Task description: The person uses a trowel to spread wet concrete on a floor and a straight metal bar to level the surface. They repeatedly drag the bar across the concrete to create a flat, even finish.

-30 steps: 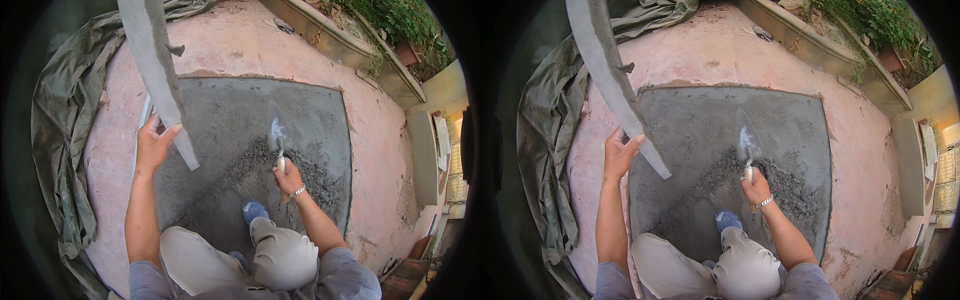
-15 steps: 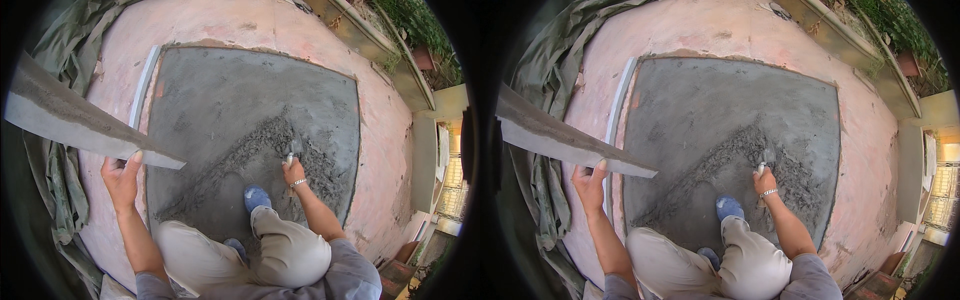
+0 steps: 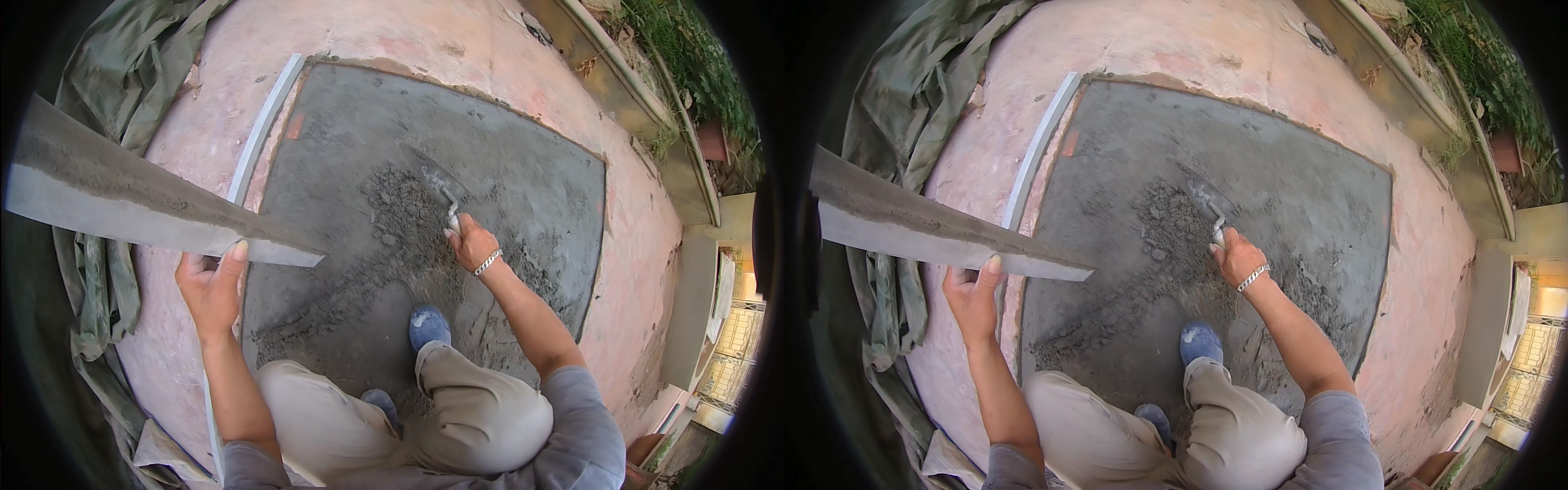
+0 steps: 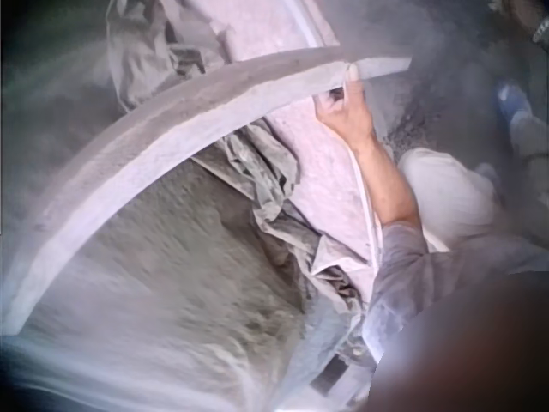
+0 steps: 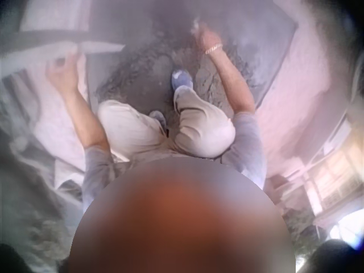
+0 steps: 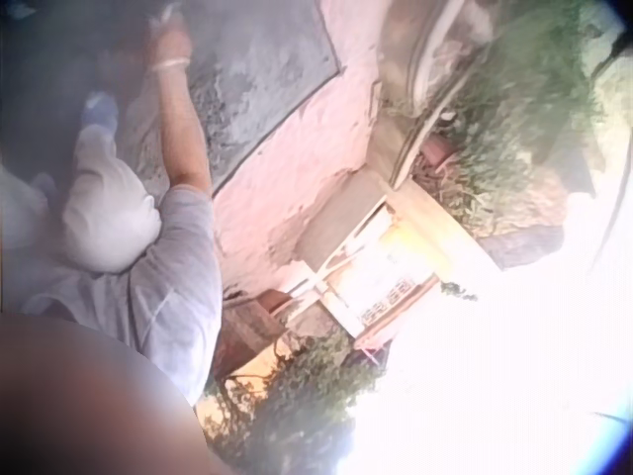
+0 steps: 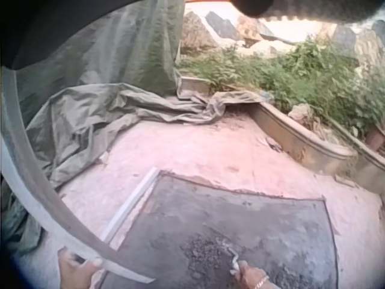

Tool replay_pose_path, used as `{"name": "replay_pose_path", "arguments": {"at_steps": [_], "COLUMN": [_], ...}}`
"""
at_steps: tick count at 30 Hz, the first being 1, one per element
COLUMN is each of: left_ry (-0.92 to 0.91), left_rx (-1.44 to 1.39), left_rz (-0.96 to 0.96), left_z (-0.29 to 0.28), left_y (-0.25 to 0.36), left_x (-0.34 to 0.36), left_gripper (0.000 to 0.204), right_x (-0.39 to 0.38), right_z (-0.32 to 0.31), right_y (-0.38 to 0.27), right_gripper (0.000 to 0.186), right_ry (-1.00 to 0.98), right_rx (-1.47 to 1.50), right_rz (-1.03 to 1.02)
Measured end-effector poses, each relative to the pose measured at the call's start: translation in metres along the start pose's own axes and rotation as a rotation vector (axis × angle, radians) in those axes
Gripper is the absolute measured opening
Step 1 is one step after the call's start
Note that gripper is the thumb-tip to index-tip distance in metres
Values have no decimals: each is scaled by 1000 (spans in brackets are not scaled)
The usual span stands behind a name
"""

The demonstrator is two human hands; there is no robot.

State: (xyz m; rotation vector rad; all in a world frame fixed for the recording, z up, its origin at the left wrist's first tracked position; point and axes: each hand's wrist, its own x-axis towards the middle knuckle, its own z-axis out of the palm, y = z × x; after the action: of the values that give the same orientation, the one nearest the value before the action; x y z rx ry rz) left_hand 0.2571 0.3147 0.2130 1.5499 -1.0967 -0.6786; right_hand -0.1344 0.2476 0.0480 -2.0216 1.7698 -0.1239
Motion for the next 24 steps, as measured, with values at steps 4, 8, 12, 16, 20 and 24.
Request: {"name": "replay_pose_path", "arguments": {"at_steps": [4, 8, 12, 16, 20, 24], "left_ry": [22, 36, 46, 46, 64, 76], "left_rx": [27, 6, 35, 86, 70, 61], "left_rz": [2, 13, 27, -3, 8, 25], "left_z": [-8, -10, -9, -14, -18, -25], "left_y": [-1, -3, -6, -13, -20, -21], "left_x": [-3, -4, -2, 2, 4, 2], "left_gripper": [37, 36, 36, 36, 37, 37], "right_x": [-7, 19, 65, 95, 108, 104], "right_z": [-12, -1, 3, 4, 1, 3], "right_y": [1, -1, 6, 20, 53, 94], "right_gripper": [39, 41, 44, 45, 52, 53], "right_ry": [-319, -375, -336, -239, -160, -69], "right_rx": [-197, -294, -220, -115, -36, -12], "right_rz": [-36, -66, 13, 140, 184, 251]}}
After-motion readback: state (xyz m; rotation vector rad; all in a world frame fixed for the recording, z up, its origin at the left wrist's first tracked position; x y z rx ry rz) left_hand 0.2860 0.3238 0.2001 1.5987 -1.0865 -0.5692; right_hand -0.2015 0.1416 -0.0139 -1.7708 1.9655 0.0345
